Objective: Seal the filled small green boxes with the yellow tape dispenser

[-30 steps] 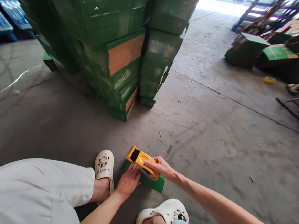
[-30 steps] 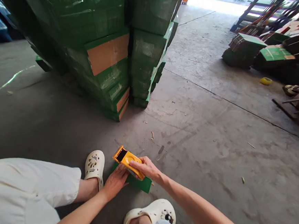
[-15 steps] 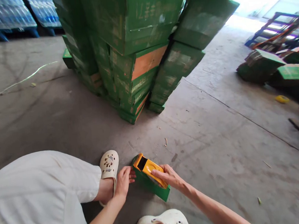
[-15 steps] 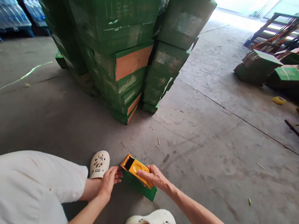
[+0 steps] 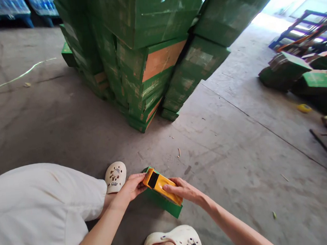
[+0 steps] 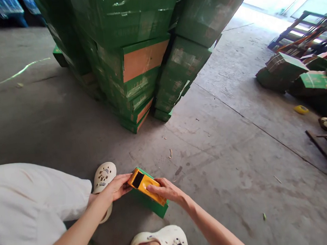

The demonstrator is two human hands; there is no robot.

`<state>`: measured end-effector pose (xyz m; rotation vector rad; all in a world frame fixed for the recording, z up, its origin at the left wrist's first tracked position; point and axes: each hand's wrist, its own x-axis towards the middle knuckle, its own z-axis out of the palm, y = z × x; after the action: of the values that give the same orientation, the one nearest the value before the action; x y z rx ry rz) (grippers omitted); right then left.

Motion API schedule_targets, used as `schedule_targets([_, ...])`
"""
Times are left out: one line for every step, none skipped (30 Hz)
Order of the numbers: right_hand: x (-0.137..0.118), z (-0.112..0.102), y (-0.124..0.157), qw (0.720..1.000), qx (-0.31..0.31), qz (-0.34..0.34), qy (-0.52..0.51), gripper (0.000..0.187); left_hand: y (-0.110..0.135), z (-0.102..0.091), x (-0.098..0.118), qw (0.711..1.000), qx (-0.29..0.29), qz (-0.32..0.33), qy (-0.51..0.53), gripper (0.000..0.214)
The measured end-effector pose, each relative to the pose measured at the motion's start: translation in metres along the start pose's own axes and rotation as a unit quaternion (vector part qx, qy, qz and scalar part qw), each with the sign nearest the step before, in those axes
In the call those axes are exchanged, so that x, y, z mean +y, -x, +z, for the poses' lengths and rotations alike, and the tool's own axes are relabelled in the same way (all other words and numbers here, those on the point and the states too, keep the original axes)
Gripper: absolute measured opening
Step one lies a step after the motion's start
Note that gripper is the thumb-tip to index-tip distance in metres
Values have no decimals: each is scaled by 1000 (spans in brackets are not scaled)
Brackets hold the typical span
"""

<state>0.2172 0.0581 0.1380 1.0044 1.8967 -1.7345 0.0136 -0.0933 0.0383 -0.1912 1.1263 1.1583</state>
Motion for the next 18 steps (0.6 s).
schedule_targets([-3,-3,0,1000,-9,4,26,67,0,0,0,1000,5,0,-2,37])
schedule_targets([-6,-5,1,999,-14,10,46,66,-1,1,0,1000,10,1,-5,37])
schedule_targets([-8,-6,1,998,-17,16,56,65,-1,1,0,1000,16,3,-10,38])
schedule_targets([-9,-5,1,998,-20,21,55,65,-1,2,0,1000,22,7,-15,39])
schedule_targets([-9,-3,1,999,-21,22,45,66,-1,2,0,999,27,12,-21,40])
schedule_targets([-8,-1,1,999,-19,19,32,67,-2,3,1,999,32,20,-28,41])
schedule_targets([-6,2,0,1000,-15,15,23,68,-2,3,1,998,40,32,-38,42])
schedule_targets([-4,5,0,1000,-7,9,22,69,-2,4,1,996,50,47,-49,43])
schedule_targets([-2,8,-1,1000,4,3,28,70,-3,5,1,994,61,64,-60,45])
schedule_targets([0,10,-2,999,18,-4,38,70,-3,6,0,992,71,80,-69,46])
schedule_targets([1,11,-3,998,32,-11,50,70,-3,7,-1,989,81,94,-76,48])
schedule_targets([1,12,-3,997,43,-16,61,70,-4,8,-2,987,87,107,-82,50])
schedule_targets([1,13,-4,996,51,-18,70,69,-4,9,-4,985,91,118,-86,51])
schedule_targets([0,13,-4,996,52,-18,73,69,-5,10,-6,984,91,125,-88,51])
schedule_targets([-1,13,-4,996,48,-13,69,68,-6,10,-7,982,92,134,-93,51])
schedule_targets([-2,13,-3,997,40,-7,61,68,-8,10,-8,979,96,150,-100,51])
schedule_targets([-2,13,-2,998,34,-2,54,67,-10,8,-8,974,104,169,-109,50])
schedule_targets([-2,12,0,998,30,0,52,67,-12,4,-7,968,116,191,-117,50])
